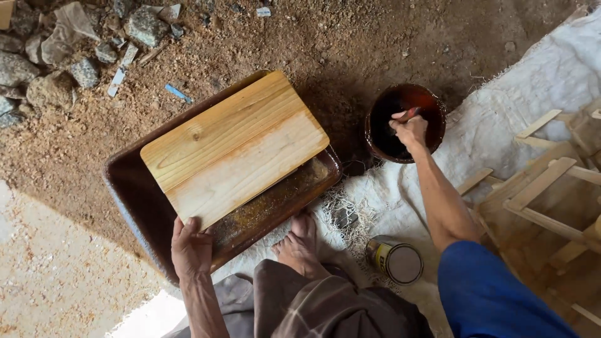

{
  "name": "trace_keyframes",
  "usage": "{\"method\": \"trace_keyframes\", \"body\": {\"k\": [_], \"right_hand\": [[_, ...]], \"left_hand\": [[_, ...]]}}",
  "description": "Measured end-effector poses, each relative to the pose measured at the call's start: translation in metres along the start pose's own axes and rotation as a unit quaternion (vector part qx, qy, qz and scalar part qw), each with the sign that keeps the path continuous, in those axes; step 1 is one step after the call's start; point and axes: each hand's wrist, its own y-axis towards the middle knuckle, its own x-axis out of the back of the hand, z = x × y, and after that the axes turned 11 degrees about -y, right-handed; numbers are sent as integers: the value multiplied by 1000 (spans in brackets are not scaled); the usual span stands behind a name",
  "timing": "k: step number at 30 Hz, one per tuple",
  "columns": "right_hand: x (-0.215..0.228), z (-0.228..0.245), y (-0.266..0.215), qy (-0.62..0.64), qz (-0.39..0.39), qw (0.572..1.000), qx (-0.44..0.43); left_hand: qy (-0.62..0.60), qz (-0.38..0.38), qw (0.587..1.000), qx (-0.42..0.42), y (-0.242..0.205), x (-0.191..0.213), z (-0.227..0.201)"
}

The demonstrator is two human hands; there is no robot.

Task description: Applying a dark wood stain to a small wooden table using a paintbrush in a workshop setting.

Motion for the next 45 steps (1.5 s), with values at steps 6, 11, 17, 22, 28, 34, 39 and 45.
{"method": "trace_keyframes", "body": {"k": [6,11,17,22,28,34,39,45], "right_hand": [[-29,-46,27,-113,-10,993,20],[-45,-66,32,-104,10,994,-10],[-24,-71,18,-124,-195,967,108],[29,36,-59,187,-166,962,-106],[31,183,-140,424,35,900,-96],[-19,251,-155,233,146,949,154],[-48,255,-160,-6,-23,898,440],[-93,264,-261,-61,110,779,614]], "left_hand": [[13,10,1000,12,-26,-40,-16],[3,0,1000,9,-25,-41,-15],[-23,20,1000,-4,-21,-34,-9],[-59,26,998,-23,-5,-6,9],[-36,-32,996,-68,15,33,32],[-38,-13,998,-48,-23,-9,8],[63,-11,994,-89,-42,-23,-15],[135,-17,983,-124,-46,-30,-21]]}}
